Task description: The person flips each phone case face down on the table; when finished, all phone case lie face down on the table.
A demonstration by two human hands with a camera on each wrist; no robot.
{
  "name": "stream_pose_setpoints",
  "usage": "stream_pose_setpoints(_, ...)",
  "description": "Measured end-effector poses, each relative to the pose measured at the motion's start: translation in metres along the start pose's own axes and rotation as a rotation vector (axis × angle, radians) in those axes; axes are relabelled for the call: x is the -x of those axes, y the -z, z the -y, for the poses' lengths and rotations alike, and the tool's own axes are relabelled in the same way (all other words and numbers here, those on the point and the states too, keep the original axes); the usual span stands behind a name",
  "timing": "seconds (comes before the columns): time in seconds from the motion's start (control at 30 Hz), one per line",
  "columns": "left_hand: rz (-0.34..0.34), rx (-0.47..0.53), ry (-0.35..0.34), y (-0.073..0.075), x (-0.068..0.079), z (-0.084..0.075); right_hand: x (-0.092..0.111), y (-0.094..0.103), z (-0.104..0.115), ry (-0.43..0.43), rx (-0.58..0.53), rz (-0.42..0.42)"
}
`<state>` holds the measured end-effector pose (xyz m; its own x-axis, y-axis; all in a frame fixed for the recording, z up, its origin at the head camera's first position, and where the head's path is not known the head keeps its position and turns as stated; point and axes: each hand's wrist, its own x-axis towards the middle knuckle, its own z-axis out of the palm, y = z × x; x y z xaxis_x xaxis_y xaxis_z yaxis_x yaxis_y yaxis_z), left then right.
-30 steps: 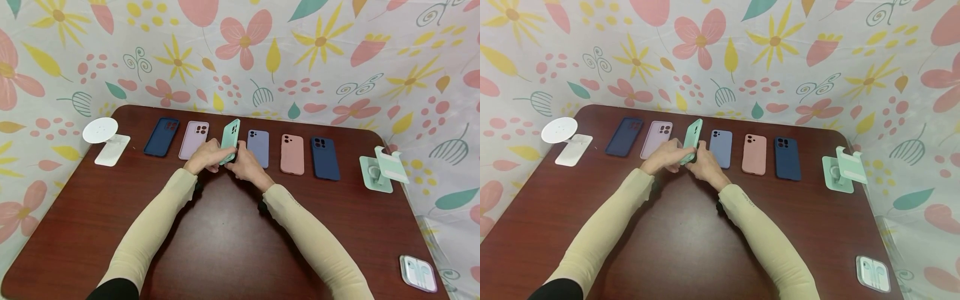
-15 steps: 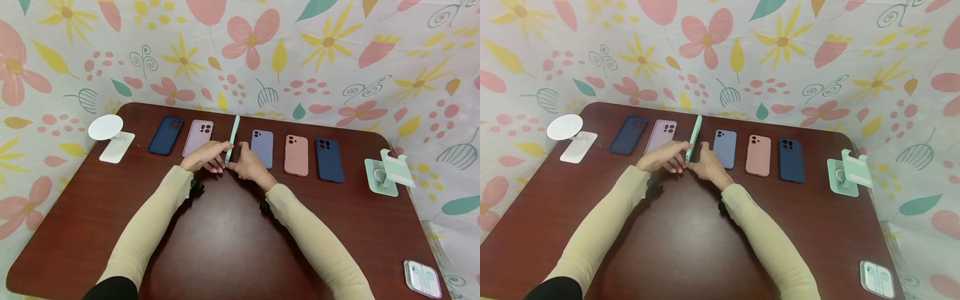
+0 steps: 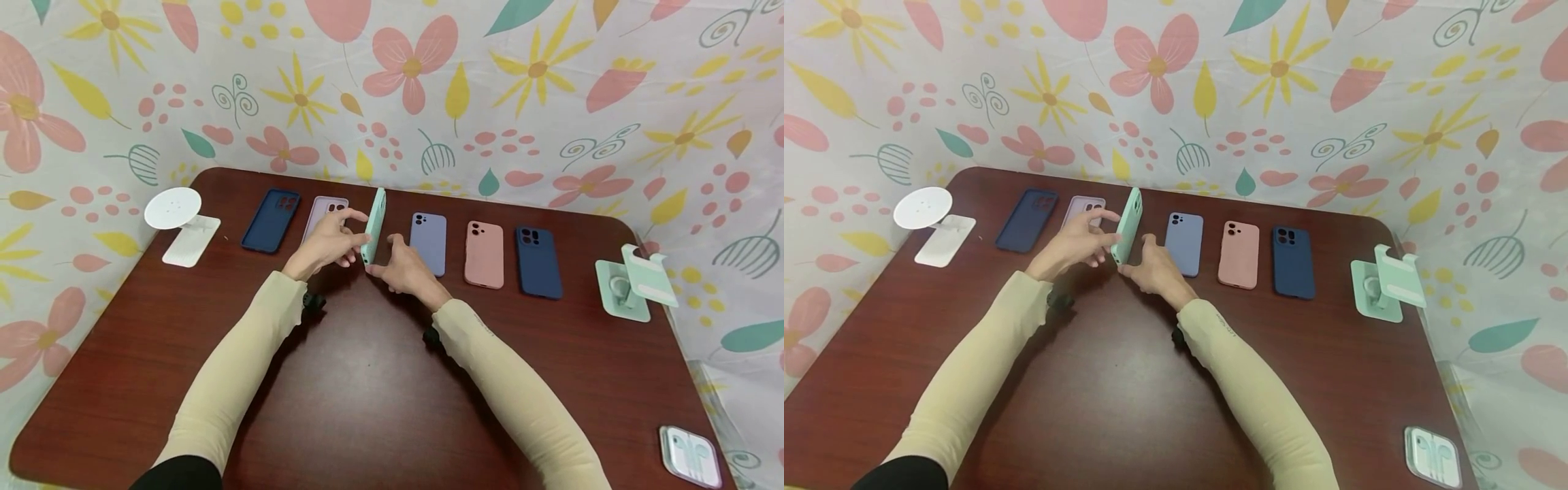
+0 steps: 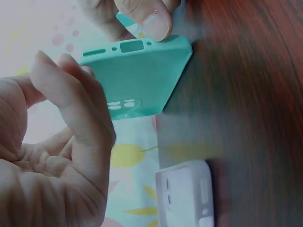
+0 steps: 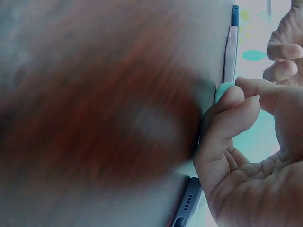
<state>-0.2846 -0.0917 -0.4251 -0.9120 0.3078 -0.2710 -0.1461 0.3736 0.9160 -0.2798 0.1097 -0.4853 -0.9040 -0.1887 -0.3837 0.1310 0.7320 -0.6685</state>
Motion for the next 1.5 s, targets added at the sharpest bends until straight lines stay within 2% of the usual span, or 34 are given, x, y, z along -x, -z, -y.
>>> stream_pose_setpoints(0.17, -0.035, -0.035, -0.023, 0.003, 0.004, -0.002, 0.004, 0.001, 0.007, 0.008, 0.001, 0.006)
stream_pose_setpoints(0.37, -0.043, -0.063, -0.007, 0.007, 0.006, -0.002, 0.013, 0.004, 0.016, 0.005, 0.012, 0.011)
stream_pose_setpoints(0.6, -0.036, -0.107, 0.009, 0.008, 0.006, 0.004, 0.008, 0.003, 0.012, -0.002, -0.021, 0.015)
stream_pose_setpoints(0.87, -0.033, -0.125, 0.0, 0.007, 0.005, 0.01, 0.011, 0.004, 0.014, -0.011, -0.008, 0.006)
stream_pose_setpoints(1.0, -0.046, -0.144, 0.0, 0.005, 0.006, 0.011, 0.005, 0.003, 0.009, -0.014, -0.006, 0.006)
stream_pose_setpoints(1.13, -0.057, -0.23, 0.0, 0.0, 0.006, 0.01, 0.003, 0.002, 0.007, -0.008, -0.026, -0.006)
stream_pose_setpoints(1.27, -0.048, -0.347, 0.016, -0.005, 0.004, 0.011, 0.014, 0.004, 0.014, 0.007, -0.022, -0.019)
stream_pose_setpoints(1.37, -0.042, -0.384, 0.041, -0.007, 0.003, 0.011, 0.023, 0.006, 0.02, 0.004, -0.01, -0.023)
stream_pose_setpoints(1.5, -0.033, -0.387, 0.064, -0.01, 0.003, 0.012, 0.02, 0.004, 0.018, 0.006, 0.0, -0.028)
